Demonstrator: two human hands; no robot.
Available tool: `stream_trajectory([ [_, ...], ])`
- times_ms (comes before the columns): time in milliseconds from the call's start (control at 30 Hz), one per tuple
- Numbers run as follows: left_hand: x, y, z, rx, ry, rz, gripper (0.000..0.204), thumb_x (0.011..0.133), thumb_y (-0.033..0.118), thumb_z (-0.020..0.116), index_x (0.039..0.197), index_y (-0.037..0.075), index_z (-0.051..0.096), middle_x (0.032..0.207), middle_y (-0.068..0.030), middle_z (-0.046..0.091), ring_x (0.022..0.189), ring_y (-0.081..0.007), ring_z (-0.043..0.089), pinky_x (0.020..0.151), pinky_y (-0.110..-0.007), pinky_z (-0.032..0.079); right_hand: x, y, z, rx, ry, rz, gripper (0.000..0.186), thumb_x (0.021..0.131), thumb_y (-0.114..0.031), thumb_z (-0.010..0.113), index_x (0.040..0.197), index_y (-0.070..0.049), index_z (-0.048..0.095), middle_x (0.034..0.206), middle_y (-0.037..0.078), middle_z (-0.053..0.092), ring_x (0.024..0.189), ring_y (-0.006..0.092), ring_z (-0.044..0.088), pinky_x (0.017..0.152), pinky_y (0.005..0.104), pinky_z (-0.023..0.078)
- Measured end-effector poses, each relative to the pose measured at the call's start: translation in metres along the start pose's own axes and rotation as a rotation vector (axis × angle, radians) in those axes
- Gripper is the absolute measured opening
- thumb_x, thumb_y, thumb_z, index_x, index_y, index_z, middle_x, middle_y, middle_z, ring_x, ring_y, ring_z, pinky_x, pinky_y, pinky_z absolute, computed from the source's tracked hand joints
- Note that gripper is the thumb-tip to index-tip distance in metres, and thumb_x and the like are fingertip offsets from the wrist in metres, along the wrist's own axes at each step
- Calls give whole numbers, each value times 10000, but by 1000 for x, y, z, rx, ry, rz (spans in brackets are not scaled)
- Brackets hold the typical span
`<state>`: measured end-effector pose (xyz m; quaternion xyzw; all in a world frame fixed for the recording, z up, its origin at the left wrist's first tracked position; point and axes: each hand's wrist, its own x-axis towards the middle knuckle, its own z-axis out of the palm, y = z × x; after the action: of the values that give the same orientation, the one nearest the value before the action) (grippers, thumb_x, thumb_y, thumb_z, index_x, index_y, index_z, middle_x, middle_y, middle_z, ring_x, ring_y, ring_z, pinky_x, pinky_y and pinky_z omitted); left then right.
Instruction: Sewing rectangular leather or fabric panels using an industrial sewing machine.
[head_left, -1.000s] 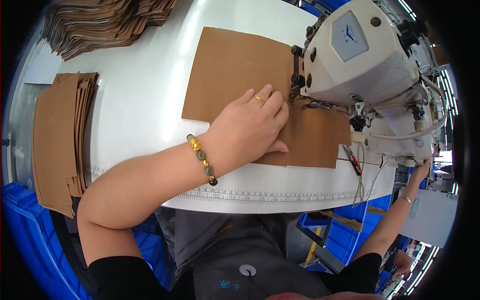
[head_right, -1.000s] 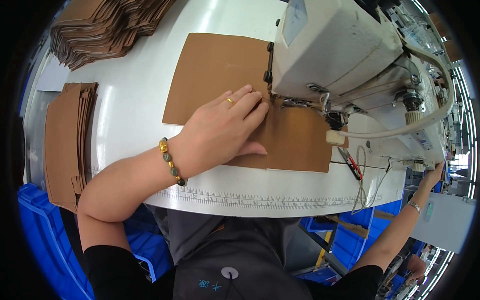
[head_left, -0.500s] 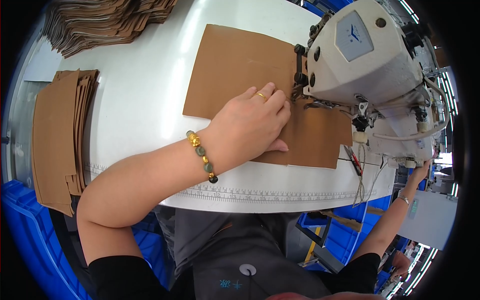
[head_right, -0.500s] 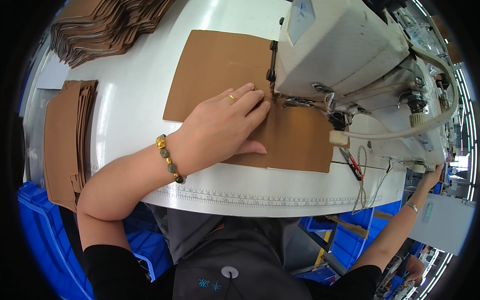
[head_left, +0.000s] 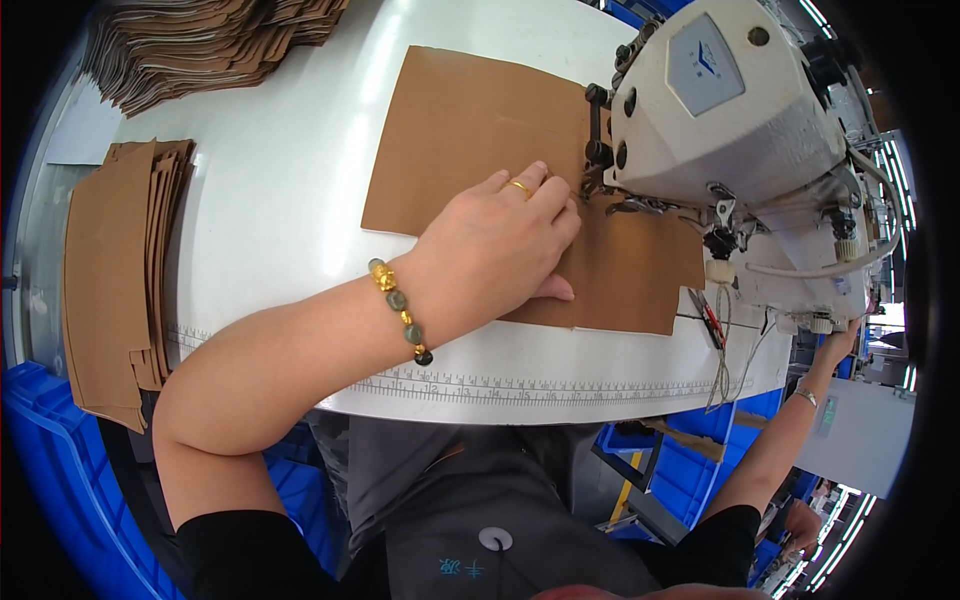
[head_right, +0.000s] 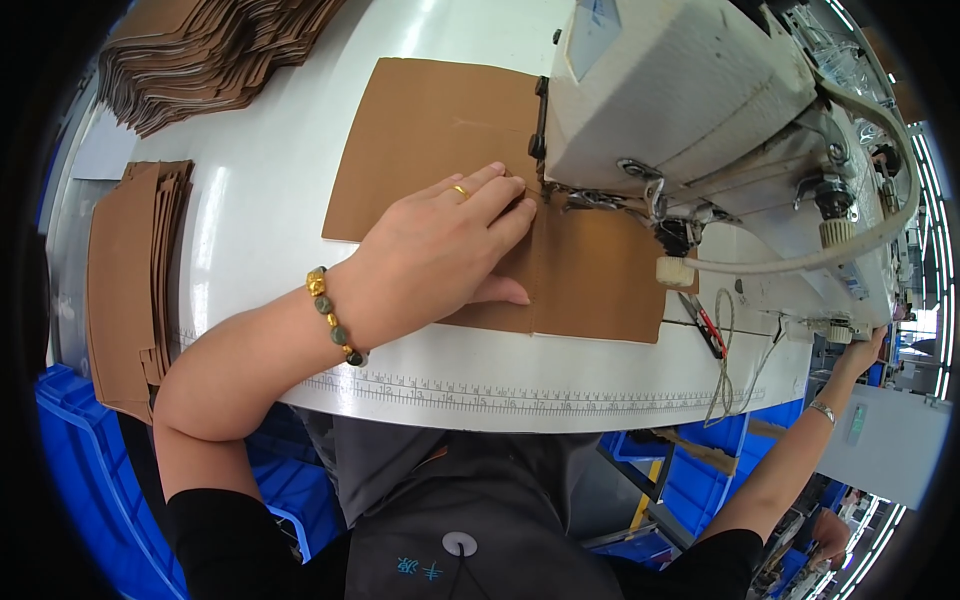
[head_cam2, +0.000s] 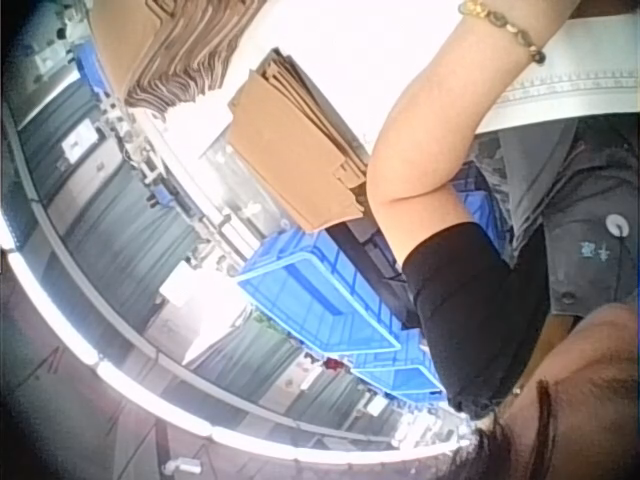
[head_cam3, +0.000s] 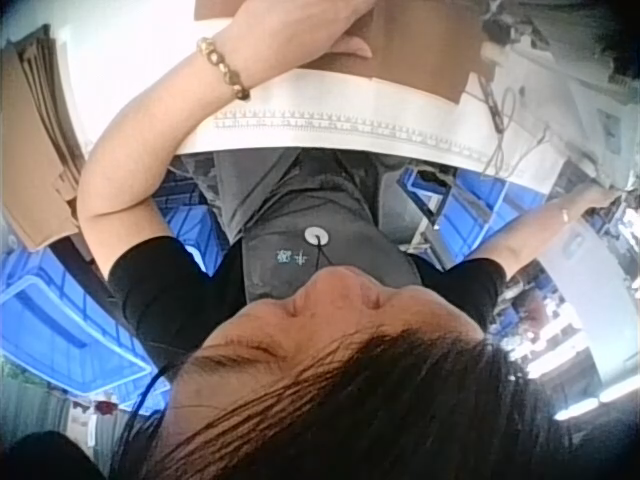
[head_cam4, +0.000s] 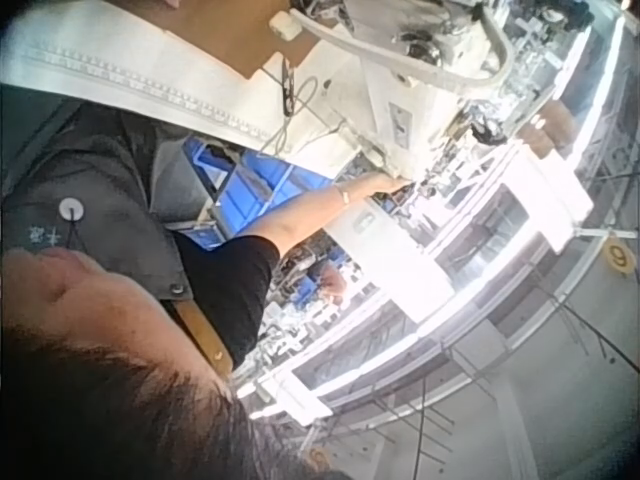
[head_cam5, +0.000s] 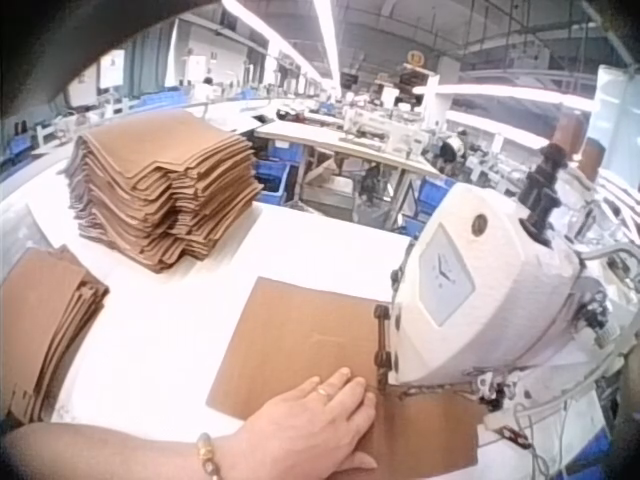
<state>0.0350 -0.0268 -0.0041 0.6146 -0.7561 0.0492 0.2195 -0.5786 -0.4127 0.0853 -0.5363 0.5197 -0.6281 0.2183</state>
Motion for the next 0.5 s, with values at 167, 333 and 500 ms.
stream_trajectory([
  [167, -1, -1, 1, 0, 24, -1, 626, 803, 452, 765, 1230, 16, 632, 1223, -99, 617, 1254, -288, 594, 1047, -363, 495, 4, 6, -6, -110, -36, -80, 515, 1097, -279, 438, 1506, 33, 425, 1465, 161, 524, 1298, 266, 550, 1079, 378, 451],
  [333, 1, -2, -1, -6, 2, 8, 625, 806, 446, 765, 1240, 17, 630, 1217, -100, 619, 1242, -287, 597, 1025, -363, 503, -12, 7, 3, -87, -17, -116, 530, 1085, -268, 461, 1517, 36, 412, 1483, 163, 508, 1285, 263, 543, 1078, 375, 441],
  [500, 1, -3, -7, -16, -22, 11, 628, 815, 440, 758, 1258, 16, 624, 1228, -97, 616, 1241, -287, 596, 1008, -360, 506, -36, -18, 15, -221, 76, -35, 482, 1089, -324, 452, 1416, 22, 527, 1368, 152, 582, 1208, 262, 590, 1015, 383, 484],
])
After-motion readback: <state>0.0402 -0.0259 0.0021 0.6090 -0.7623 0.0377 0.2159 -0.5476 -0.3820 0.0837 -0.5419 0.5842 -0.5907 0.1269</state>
